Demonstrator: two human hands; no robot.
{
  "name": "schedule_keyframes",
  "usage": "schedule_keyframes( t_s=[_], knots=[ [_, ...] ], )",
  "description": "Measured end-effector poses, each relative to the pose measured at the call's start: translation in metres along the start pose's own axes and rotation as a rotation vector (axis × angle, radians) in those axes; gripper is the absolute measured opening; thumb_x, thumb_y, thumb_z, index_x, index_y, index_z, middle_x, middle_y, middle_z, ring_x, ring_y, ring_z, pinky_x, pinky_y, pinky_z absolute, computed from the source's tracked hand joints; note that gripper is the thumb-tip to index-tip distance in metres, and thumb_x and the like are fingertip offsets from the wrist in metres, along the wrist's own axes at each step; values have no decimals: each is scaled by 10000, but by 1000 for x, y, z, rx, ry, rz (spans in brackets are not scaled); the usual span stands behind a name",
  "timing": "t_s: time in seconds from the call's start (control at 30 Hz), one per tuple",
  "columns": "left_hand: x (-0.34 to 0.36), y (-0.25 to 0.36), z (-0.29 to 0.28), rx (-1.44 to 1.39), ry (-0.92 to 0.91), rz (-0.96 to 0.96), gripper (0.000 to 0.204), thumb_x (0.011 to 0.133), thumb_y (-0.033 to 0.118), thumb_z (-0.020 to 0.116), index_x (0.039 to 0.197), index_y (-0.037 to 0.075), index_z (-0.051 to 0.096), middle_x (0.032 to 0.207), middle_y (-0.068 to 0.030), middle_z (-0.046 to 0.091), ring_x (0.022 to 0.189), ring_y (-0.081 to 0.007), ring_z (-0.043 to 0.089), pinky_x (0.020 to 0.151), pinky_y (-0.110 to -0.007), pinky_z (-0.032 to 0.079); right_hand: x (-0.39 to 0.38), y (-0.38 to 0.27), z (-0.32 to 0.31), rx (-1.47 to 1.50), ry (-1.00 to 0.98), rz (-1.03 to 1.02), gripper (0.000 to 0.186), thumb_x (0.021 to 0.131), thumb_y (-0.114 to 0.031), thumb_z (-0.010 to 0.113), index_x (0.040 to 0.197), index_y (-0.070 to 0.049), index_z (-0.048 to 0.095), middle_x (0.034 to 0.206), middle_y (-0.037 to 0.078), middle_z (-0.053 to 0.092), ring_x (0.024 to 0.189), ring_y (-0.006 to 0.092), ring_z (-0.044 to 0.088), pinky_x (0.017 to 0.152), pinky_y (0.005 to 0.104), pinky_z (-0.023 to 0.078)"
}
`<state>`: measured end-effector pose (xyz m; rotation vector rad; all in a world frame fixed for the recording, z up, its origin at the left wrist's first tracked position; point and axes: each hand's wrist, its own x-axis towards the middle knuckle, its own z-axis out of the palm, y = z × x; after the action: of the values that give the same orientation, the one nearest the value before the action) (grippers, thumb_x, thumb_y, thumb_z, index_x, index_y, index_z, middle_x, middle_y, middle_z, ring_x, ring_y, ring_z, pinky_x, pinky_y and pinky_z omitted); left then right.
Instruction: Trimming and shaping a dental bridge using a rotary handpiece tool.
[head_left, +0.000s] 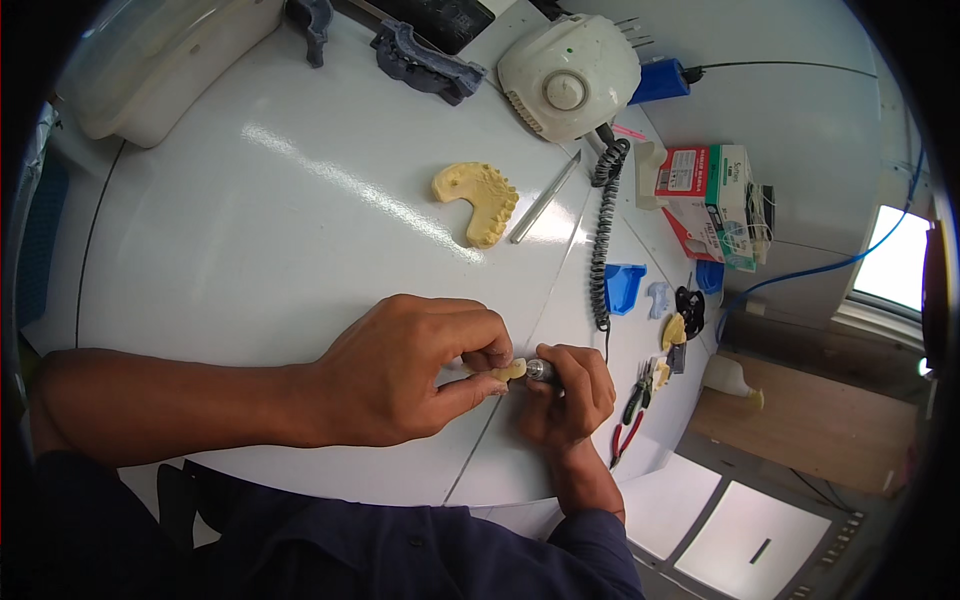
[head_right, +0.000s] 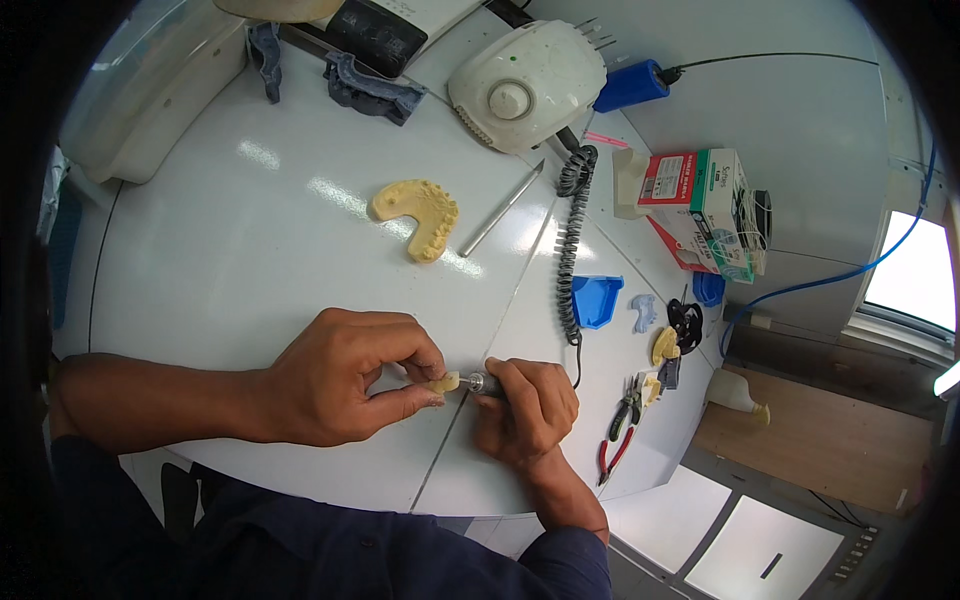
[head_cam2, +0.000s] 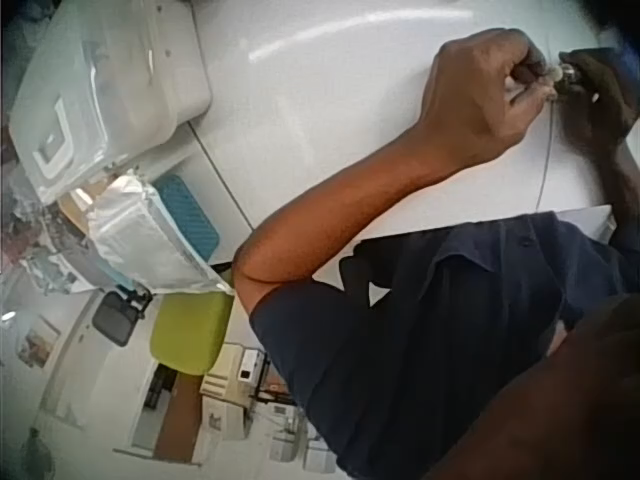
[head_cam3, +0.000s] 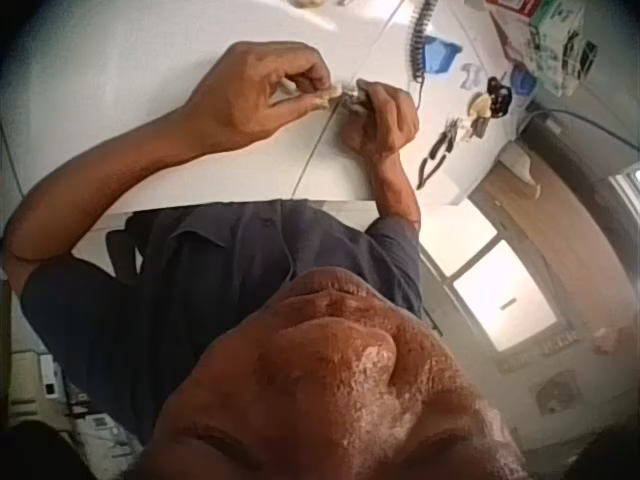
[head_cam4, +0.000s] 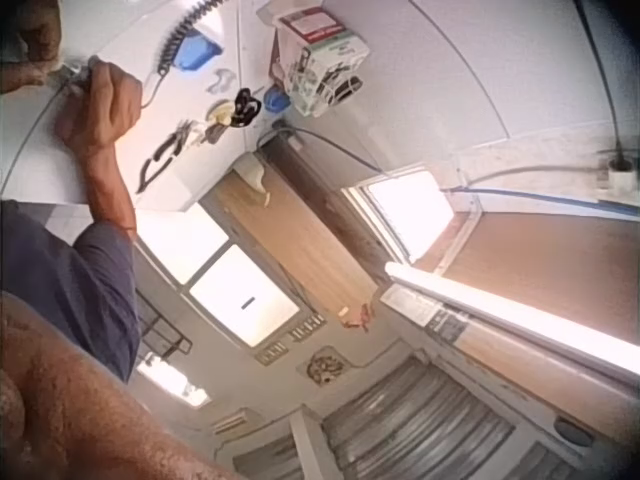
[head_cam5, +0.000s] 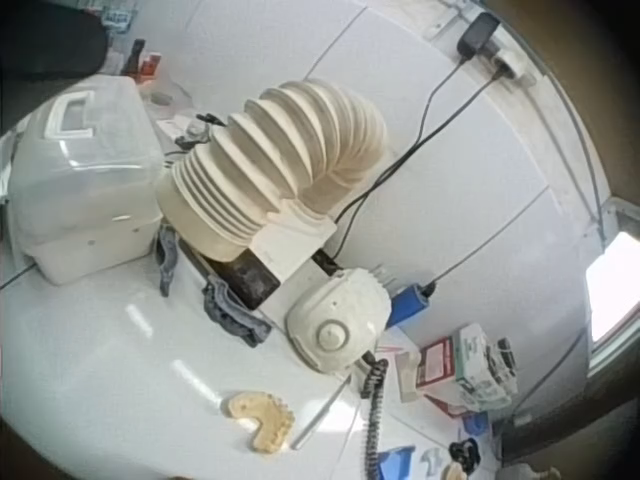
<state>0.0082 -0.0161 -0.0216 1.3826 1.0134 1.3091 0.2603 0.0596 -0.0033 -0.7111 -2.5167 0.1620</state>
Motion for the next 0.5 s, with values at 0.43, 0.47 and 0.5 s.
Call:
schedule_keyframes(
  t_s=[0.43,0.47,0.5],
  knots=[
    [0,5,-1,120,57,-14,181,889,68,830,999,24,693,942,-49,678,636,-59,554,526,-240,418,1,14,1,-5,112,102,251,825,-73,765,1048,38,732,817,151,703,675,280,663,627,362,509],
    [1,5,-1,137,38,-6,181,889,68,830,999,24,693,942,-49,678,636,-59,554,526,-240,418,2,15,1,-4,103,101,256,824,-72,770,1054,34,733,825,152,707,684,285,670,632,364,514],
    [1,6,0,134,58,-20,178,892,75,832,999,19,701,941,-49,677,656,-59,568,544,-238,430,4,14,2,2,97,98,262,822,-71,776,1061,30,734,834,153,711,693,290,678,636,366,519]
  ],
)
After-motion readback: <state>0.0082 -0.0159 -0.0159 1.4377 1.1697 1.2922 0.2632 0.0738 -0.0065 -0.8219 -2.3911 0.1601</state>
